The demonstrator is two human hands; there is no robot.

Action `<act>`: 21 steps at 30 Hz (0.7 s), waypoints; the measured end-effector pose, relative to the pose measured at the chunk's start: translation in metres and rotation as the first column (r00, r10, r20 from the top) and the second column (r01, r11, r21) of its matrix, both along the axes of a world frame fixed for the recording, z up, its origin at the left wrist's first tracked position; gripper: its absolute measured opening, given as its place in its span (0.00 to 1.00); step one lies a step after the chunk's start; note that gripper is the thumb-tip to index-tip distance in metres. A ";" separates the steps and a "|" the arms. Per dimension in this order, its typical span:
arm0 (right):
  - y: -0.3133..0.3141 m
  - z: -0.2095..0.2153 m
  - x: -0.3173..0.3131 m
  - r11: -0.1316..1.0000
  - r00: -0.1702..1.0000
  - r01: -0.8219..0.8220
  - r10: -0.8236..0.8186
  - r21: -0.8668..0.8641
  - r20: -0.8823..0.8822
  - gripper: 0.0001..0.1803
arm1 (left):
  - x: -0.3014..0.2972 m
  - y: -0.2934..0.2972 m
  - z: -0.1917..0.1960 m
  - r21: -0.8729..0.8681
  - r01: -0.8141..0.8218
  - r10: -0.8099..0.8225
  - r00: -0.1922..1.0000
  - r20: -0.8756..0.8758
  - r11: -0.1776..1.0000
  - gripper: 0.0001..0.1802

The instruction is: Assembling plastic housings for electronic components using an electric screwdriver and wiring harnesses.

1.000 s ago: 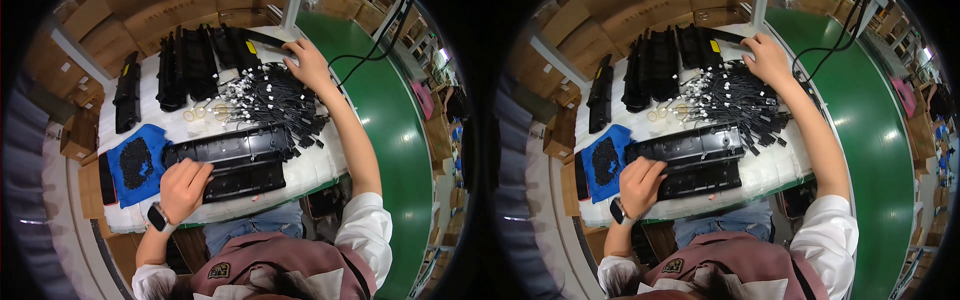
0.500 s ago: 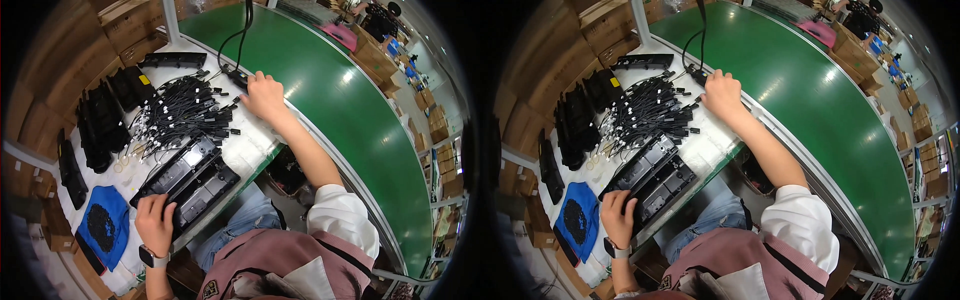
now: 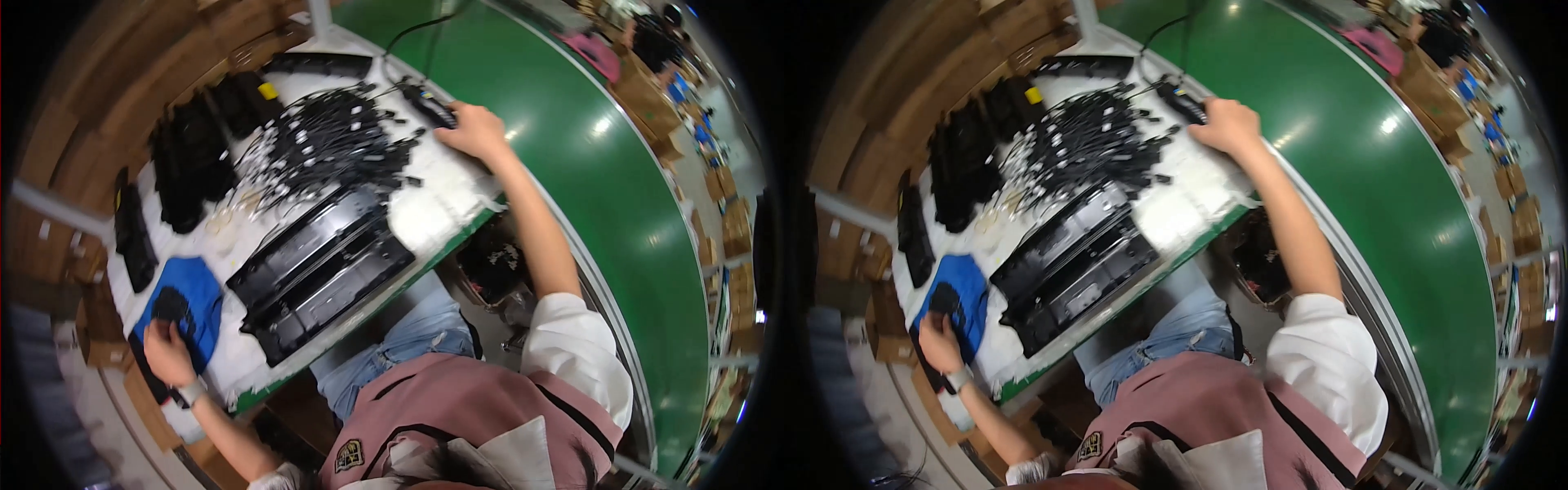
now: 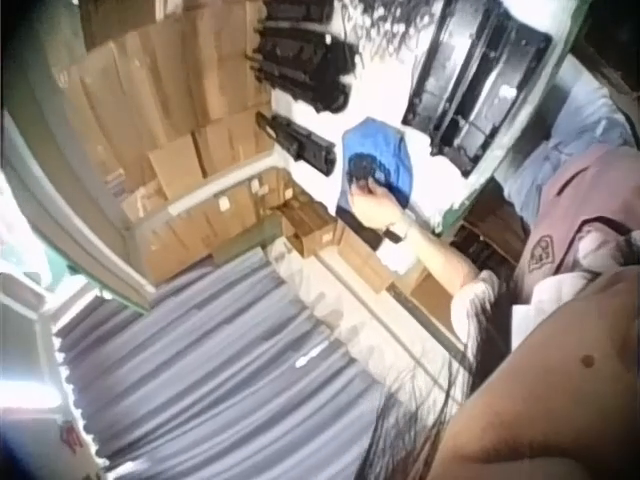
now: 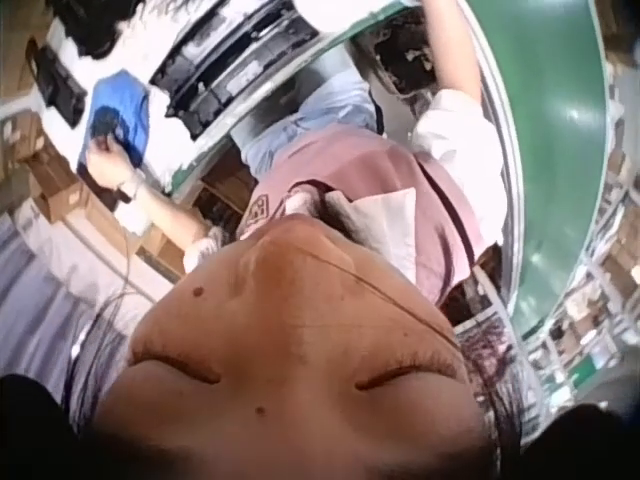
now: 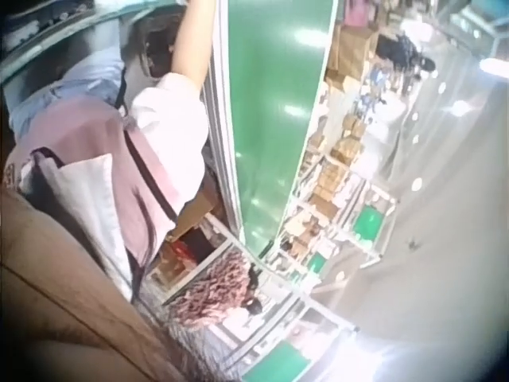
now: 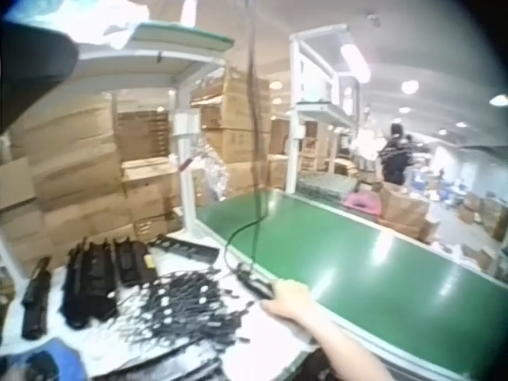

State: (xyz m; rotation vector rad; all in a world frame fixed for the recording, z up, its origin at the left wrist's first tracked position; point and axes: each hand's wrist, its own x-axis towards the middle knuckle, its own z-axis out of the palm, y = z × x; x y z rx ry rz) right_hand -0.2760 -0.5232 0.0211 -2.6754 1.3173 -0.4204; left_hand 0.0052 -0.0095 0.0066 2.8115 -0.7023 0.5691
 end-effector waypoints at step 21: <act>0.163 0.084 -0.004 0.033 -0.394 -0.913 -0.321 -0.406 0.861 0.36 | -0.142 -0.139 0.063 -0.829 0.262 -0.868 0.190 -0.458 0.495 0.04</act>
